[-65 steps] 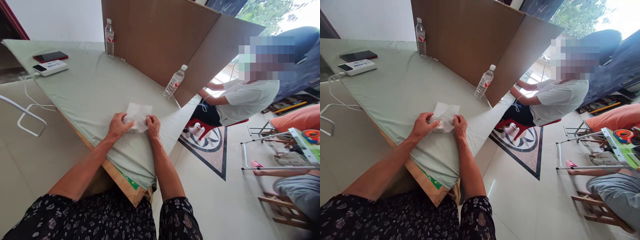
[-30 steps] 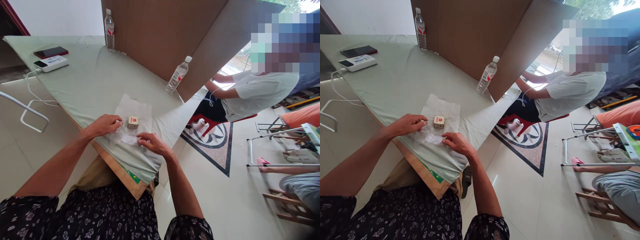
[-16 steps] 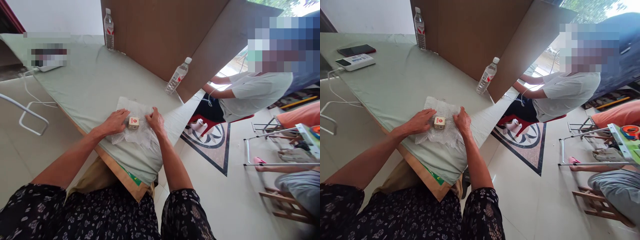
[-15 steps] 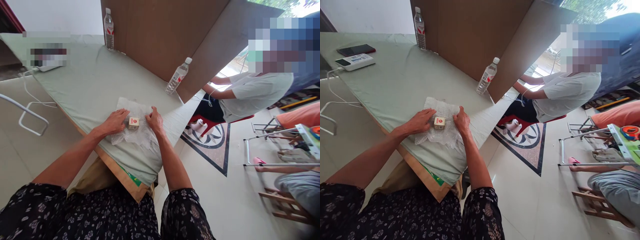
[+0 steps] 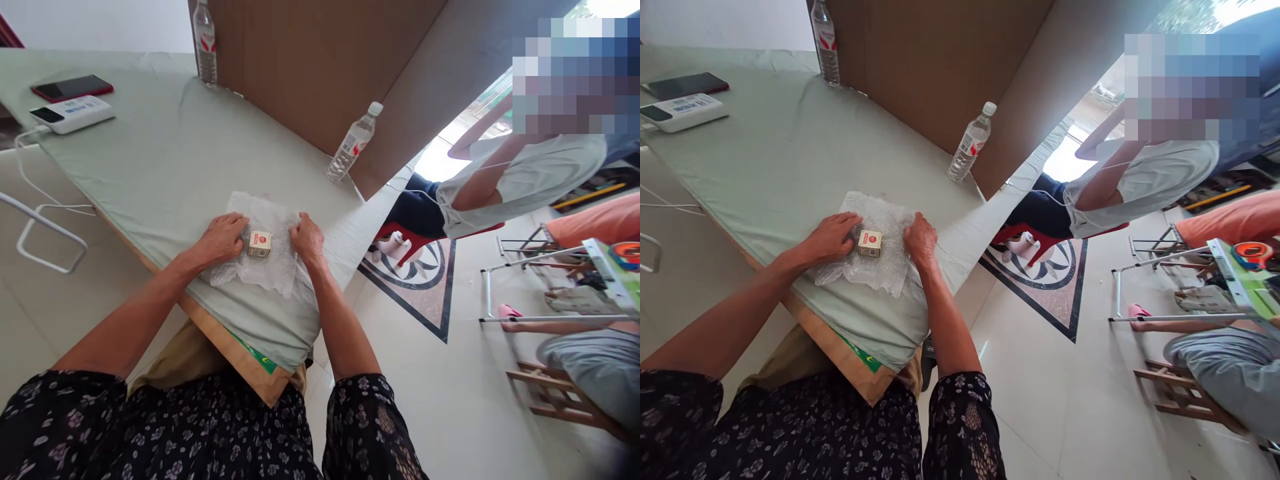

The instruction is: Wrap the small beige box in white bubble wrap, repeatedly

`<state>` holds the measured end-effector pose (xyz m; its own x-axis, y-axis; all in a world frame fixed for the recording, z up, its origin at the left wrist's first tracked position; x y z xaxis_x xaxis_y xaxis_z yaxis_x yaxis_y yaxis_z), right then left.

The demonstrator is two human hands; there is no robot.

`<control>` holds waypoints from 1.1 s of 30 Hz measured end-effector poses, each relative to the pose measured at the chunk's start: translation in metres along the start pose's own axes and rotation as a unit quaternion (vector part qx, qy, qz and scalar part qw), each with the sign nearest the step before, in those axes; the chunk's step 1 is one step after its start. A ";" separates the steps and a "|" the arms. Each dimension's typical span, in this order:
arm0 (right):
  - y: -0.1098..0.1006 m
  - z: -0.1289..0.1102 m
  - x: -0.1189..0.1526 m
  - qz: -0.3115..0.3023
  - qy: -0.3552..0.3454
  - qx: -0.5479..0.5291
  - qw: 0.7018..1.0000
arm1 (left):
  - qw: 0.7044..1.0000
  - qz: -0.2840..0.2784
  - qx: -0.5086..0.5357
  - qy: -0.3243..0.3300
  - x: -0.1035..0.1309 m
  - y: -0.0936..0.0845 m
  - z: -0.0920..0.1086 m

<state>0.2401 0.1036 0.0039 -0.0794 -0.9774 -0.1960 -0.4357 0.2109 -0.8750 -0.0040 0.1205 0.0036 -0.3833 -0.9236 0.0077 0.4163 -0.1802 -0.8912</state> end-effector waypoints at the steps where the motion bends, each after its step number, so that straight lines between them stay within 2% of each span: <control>1: 0.003 -0.003 0.000 -0.007 -0.001 0.002 1.000 | 1.000 0.003 -0.004 0.001 0.001 0.000 -0.001; 4: 0.004 -0.008 0.000 -0.011 -0.008 0.002 1.000 | 1.000 0.006 -0.025 0.003 0.002 0.000 0.000; 9: -0.008 -0.008 -0.006 0.059 -0.056 0.033 0.996 | 0.997 0.002 -0.072 -0.009 -0.005 -0.003 0.011; 12: -0.012 -0.006 -0.007 0.068 -0.055 0.050 0.995 | 0.996 0.009 -0.080 -0.029 -0.005 -0.007 0.019; 14: -0.014 -0.006 -0.002 0.063 -0.066 0.021 0.996 | 0.997 0.014 -0.071 -0.029 0.000 -0.010 0.022; 16: -0.015 -0.007 0.006 0.064 -0.099 -0.054 0.992 | 0.999 0.012 -0.050 -0.008 0.008 -0.010 0.022; 18: -0.014 -0.011 0.015 0.050 -0.149 -0.137 0.978 | 1.000 0.004 -0.026 0.010 0.017 -0.006 0.019; 20: -0.010 -0.020 0.023 0.009 -0.201 -0.183 0.962 | 1.000 -0.009 -0.018 0.008 0.024 -0.001 0.013; 22: -0.004 -0.028 0.028 -0.037 -0.230 -0.191 0.954 | 0.999 -0.025 -0.027 0.001 0.029 0.004 0.008; 24: -0.001 -0.032 0.030 -0.050 -0.231 -0.185 0.954 | 0.998 -0.043 -0.041 0.002 0.031 0.006 0.007; 27: -0.010 -0.018 0.032 0.005 -0.200 -0.181 0.963 | 0.996 -0.068 -0.053 0.009 0.032 0.003 0.009; 31: -0.036 0.027 0.036 0.090 -0.122 -0.154 0.976 | 0.995 -0.073 -0.060 0.011 0.033 -0.002 0.013; 33: -0.046 0.051 0.040 0.102 -0.068 -0.118 0.985 | 0.996 -0.068 -0.062 0.015 0.033 -0.001 0.012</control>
<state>0.3025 0.0559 0.0142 -0.0720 -0.9005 -0.4287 -0.6204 0.3770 -0.6877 -0.0073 0.0864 0.0106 -0.4542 -0.8828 0.1195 0.2554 -0.2576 -0.9319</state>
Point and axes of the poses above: each hand's wrist, its own x-axis away from the middle knuckle, its own y-axis out of the palm, z = x × y, the point moved 3 cm from there along -x, towards the middle knuckle, and after that the axes turned 14 degrees about -y, right-handed, at the moved point
